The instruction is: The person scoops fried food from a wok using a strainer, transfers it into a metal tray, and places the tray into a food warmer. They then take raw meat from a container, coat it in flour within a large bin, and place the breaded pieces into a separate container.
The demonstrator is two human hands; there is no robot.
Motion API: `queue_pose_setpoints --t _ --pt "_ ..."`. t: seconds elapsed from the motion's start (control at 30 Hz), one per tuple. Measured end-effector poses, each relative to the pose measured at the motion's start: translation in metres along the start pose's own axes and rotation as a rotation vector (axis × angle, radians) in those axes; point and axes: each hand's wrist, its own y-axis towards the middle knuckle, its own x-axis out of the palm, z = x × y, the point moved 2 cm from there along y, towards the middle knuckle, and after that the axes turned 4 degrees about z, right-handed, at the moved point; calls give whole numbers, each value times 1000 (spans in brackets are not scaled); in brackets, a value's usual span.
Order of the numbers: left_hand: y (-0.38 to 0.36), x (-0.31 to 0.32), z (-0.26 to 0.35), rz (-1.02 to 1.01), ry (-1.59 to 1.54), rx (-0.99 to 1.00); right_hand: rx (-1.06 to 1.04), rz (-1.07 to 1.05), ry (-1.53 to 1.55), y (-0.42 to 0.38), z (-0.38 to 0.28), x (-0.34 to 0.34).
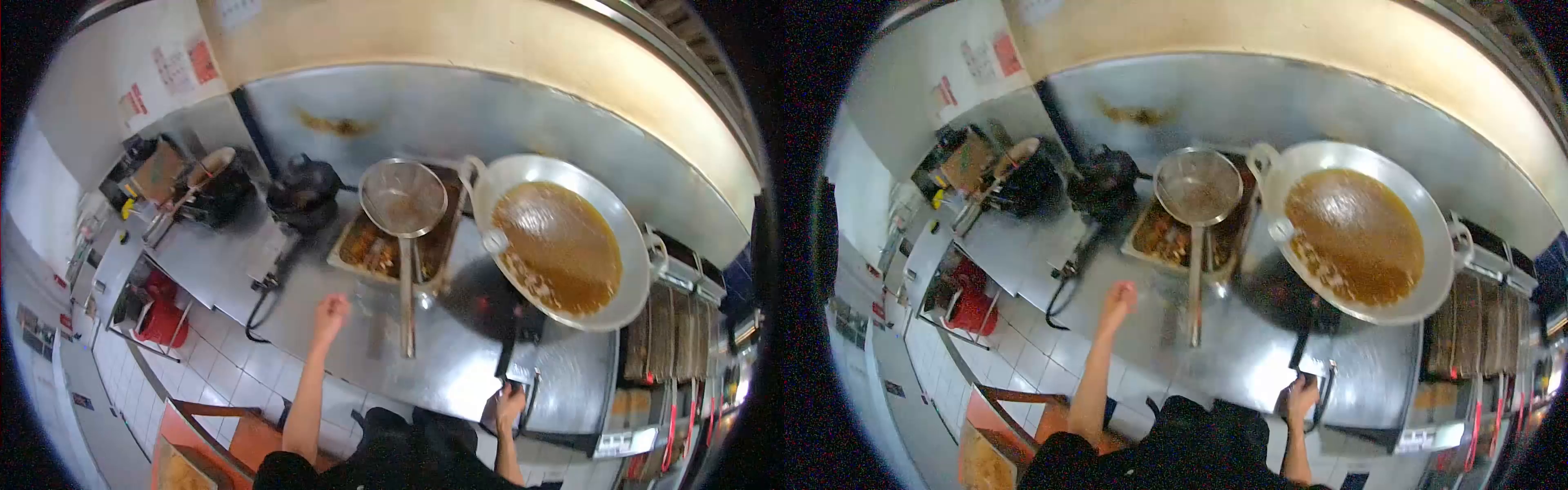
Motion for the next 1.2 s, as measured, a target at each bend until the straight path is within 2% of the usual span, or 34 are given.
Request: queue_pose_setpoints --t 0.03,0.1,0.17,0.23,0.27,0.3,0.37,0.4,0.43,0.5,0.53,0.6,0.63,0.7,0.73,0.83,0.87,0.97,1.0,1.03,1.1,1.13,1.2 --pt "9 1 13 21 8 25 34 10 84 -4 -13 0" --pt "6 13 26 -137 -221 -305 110 11 -94 -3 1 5" --pt "28 18 13 -233 -328 -363 102 51 -307 0 45 19" --pt "50 28 10 -333 -415 -418 194 95 -302 -7 41 19" --pt "58 29 11 -276 -360 -458 214 140 -295 -15 -9 9" --pt "63 26 11 -220 -296 -496 233 123 -159 -23 -42 3" --pt "70 22 21 -266 -148 -485 385 -76 154 -33 -66 21" --pt "74 21 27 -286 -15 -473 457 -286 380 -40 -84 37" --pt "82 22 31 -312 -17 -459 513 -500 605 -49 -119 55" --pt "84 21 29 -486 -205 -386 610 -921 829 -56 -200 93" --pt "88 21 23 -505 -208 -396 708 -1052 959 -56 -225 115" --pt "111 30 20 -567 -385 -383 839 -1004 1076 -47 -275 152" --pt "115 31 23 -573 -392 -374 827 -1000 1075 -39 -267 170" --pt "120 35 33 -572 -502 -356 861 -1352 1329 -28 -261 212" --pt "124 36 37 -501 -555 -370 790 -1094 1106 -40 -280 207" --pt "145 34 42 -512 -556 -300 682 -1003 995 -60 -285 188" --pt "155 37 39 -464 -595 -308 682 -982 951 -66 -283 182" --pt "185 36 49 -495 -520 -240 649 -955 908 -78 -280 163" --pt "190 39 59 -520 -563 -387 655 -907 876 -82 -278 157" --pt "213 44 51 -530 -557 -378 649 -898 888 -86 -273 153" --pt "269 68 22 -764 -637 -610 557 -847 692 -92 -257 143" --pt "263 69 34 -755 -776 -834 490 -827 640 -98 -261 130" --pt "257 75 40 -776 -748 -767 368 -772 551 -109 -251 117"
